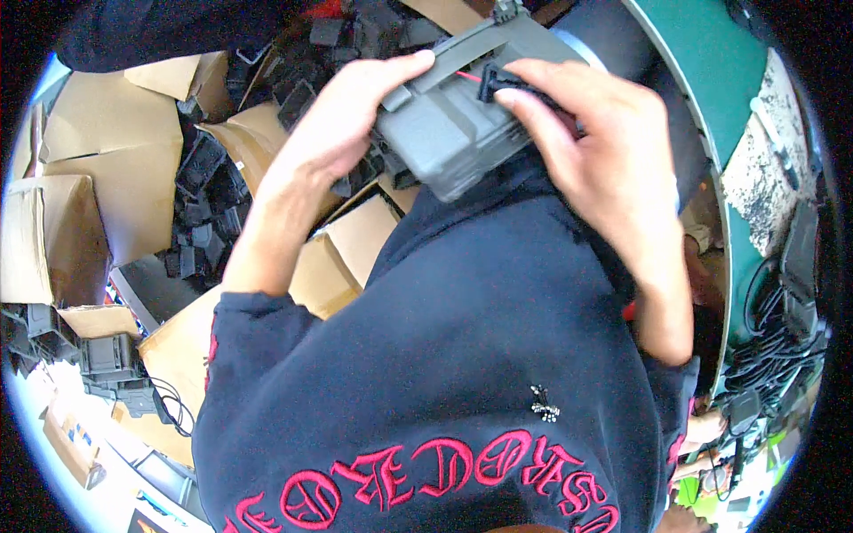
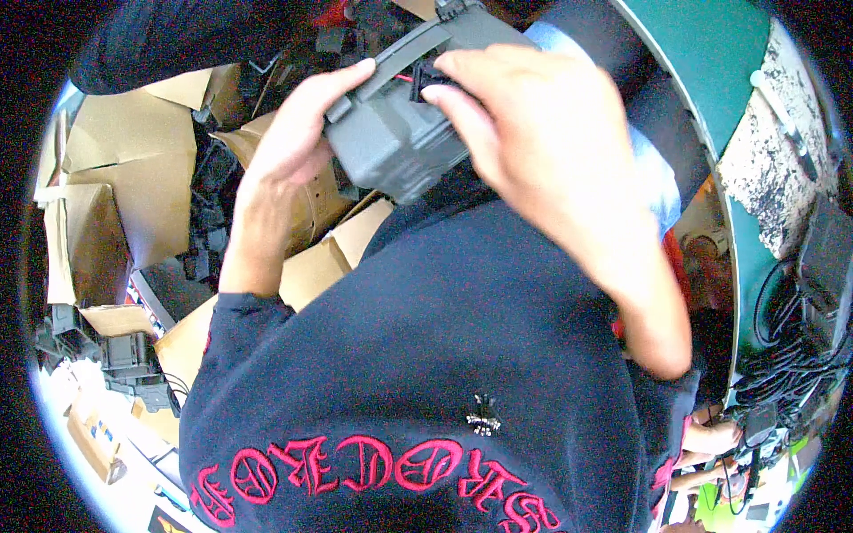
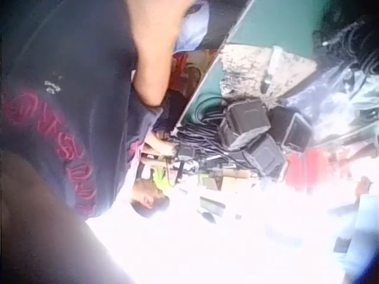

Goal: Assembling and sealing electrical connectors for battery boxes on an assembly line.

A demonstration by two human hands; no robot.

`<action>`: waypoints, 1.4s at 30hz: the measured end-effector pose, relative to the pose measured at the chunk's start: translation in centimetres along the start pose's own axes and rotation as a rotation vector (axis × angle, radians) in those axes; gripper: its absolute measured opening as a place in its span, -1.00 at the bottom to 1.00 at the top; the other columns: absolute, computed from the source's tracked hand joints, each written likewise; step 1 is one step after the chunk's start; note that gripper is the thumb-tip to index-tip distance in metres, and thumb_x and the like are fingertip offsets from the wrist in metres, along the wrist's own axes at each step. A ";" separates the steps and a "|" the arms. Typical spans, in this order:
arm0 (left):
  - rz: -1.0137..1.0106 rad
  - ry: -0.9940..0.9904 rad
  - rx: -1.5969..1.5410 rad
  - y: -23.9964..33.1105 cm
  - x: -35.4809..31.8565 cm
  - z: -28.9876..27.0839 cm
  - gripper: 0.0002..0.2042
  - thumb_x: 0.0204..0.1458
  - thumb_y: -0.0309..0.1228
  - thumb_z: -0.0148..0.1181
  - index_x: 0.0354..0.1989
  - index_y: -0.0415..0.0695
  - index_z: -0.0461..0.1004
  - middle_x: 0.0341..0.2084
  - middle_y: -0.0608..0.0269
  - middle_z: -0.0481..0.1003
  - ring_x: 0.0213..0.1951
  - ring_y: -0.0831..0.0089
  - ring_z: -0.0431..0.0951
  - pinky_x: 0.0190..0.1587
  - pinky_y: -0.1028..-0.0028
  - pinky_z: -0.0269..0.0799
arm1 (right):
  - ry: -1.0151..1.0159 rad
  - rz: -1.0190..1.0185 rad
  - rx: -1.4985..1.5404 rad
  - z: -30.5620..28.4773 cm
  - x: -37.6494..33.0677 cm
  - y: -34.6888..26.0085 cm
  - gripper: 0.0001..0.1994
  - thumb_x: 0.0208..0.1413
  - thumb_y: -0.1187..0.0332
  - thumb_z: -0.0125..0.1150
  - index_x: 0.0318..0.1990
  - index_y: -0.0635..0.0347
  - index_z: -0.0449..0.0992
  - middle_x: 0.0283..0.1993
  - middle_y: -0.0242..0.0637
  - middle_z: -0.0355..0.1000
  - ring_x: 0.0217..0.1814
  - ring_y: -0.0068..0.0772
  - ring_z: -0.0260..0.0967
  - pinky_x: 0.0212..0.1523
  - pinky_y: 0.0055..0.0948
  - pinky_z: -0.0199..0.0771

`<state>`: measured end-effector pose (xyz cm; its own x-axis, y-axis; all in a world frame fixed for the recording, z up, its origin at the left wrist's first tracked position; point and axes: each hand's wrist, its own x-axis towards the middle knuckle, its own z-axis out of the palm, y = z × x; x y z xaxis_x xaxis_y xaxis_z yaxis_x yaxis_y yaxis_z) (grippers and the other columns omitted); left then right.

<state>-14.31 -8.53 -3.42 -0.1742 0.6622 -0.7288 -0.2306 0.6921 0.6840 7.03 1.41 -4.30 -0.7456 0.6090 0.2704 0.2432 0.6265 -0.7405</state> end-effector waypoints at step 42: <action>1.254 0.048 -0.071 19.7 -2.2 9.5 -0.74 0.30 -0.39 -0.02 -0.05 -0.36 0.45 -0.18 0.20 0.53 -0.18 0.47 0.54 -0.10 0.47 0.46 | 0.439 0.601 0.456 -5.3 -19.4 -3.6 -0.69 0.13 0.18 0.26 -0.16 0.28 0.50 -0.24 -0.20 0.51 -0.09 -0.27 0.48 0.25 -0.08 0.23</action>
<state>-9.39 6.36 11.92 -0.3450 0.8399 0.4189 0.0682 -0.4227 0.9037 23.85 -10.09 -3.61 -0.2416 0.9650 -0.1022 0.1766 -0.0599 -0.9825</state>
